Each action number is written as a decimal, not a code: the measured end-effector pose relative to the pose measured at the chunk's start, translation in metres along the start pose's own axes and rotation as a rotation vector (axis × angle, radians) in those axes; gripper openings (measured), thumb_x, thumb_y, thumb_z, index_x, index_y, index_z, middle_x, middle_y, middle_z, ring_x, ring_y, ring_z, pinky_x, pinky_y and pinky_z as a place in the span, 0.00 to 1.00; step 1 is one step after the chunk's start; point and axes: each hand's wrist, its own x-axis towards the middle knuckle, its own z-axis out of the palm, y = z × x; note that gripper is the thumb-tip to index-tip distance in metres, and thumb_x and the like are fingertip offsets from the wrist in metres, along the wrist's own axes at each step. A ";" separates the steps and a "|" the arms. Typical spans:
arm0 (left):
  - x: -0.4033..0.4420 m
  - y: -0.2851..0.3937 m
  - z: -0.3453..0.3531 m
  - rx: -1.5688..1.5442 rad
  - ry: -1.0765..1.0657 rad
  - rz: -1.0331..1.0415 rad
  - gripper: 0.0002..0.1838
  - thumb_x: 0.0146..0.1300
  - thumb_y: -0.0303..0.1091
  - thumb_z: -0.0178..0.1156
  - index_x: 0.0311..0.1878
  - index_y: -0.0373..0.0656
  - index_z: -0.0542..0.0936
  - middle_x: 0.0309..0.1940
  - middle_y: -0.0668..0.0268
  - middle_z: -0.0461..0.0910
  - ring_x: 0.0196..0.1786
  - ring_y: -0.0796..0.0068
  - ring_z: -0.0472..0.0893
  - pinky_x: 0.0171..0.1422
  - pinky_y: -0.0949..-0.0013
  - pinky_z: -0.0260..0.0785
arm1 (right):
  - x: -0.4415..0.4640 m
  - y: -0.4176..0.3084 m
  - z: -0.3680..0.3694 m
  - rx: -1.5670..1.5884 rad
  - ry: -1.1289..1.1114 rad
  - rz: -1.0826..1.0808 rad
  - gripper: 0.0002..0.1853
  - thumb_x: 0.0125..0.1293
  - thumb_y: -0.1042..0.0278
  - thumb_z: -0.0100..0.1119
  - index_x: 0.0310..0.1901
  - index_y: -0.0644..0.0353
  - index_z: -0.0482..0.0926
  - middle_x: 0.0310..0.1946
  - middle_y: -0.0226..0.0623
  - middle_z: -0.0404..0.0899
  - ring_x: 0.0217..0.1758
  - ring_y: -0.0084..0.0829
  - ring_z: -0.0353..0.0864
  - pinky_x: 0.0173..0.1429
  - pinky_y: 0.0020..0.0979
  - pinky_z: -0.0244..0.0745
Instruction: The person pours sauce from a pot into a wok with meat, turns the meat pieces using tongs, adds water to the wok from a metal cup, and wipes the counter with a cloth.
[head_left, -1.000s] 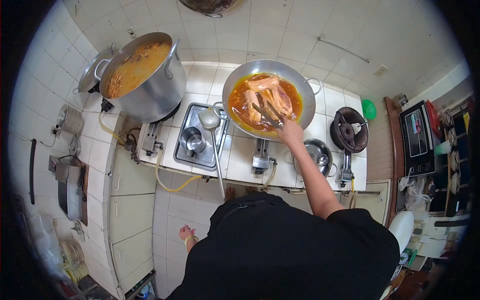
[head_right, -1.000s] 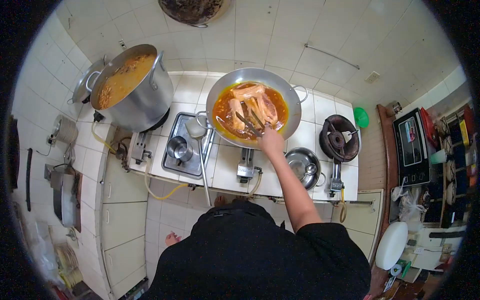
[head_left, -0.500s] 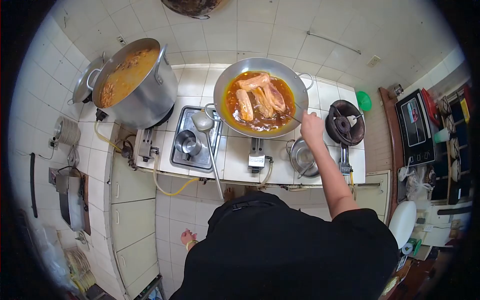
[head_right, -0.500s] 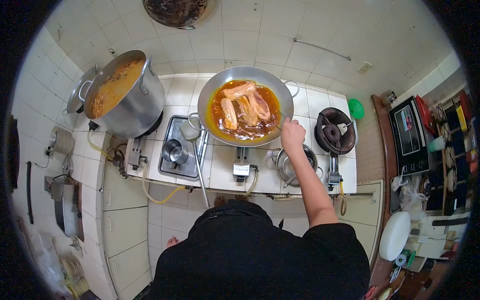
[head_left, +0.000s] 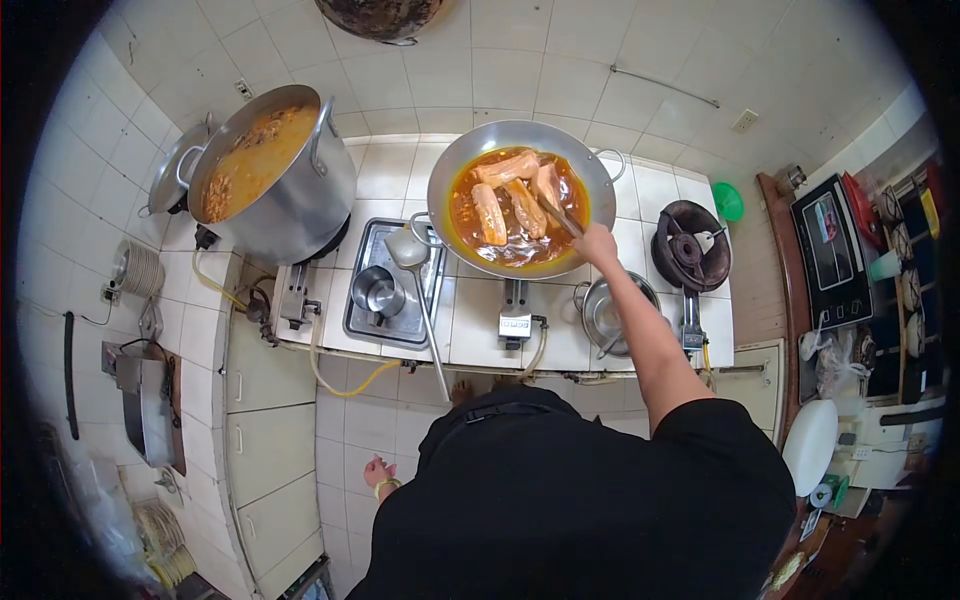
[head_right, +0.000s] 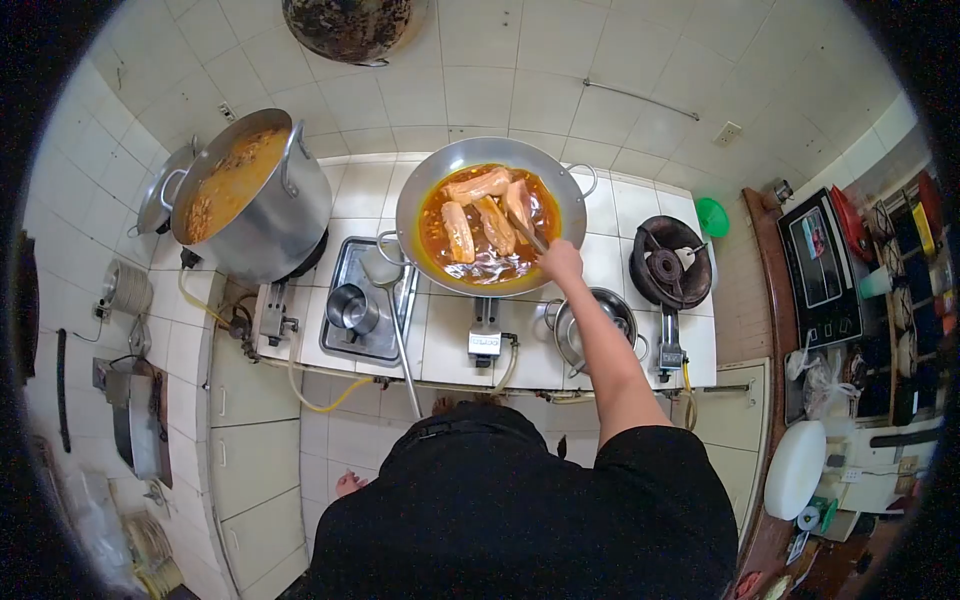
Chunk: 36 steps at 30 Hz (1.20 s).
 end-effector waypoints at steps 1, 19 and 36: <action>-0.002 -0.003 0.000 -0.008 0.003 -0.009 0.15 0.62 0.39 0.58 0.35 0.34 0.73 0.26 0.57 0.75 0.17 0.67 0.76 0.18 0.70 0.73 | 0.006 0.007 -0.002 0.115 -0.051 0.047 0.17 0.46 0.64 0.65 0.33 0.71 0.79 0.31 0.56 0.80 0.31 0.44 0.83 0.34 0.35 0.79; 0.017 -0.054 -0.004 -0.064 -0.036 -0.151 0.14 0.62 0.38 0.58 0.38 0.34 0.73 0.28 0.55 0.75 0.22 0.63 0.77 0.21 0.66 0.76 | -0.056 -0.002 -0.054 -0.078 0.066 0.144 0.14 0.54 0.64 0.56 0.39 0.64 0.78 0.37 0.51 0.80 0.43 0.47 0.81 0.47 0.41 0.76; 0.009 -0.001 0.018 0.030 -0.112 -0.051 0.13 0.60 0.37 0.60 0.33 0.36 0.72 0.25 0.59 0.75 0.17 0.69 0.75 0.17 0.70 0.72 | 0.017 0.011 -0.021 0.061 -0.134 0.004 0.18 0.48 0.54 0.63 0.34 0.61 0.82 0.38 0.49 0.81 0.42 0.41 0.82 0.45 0.38 0.77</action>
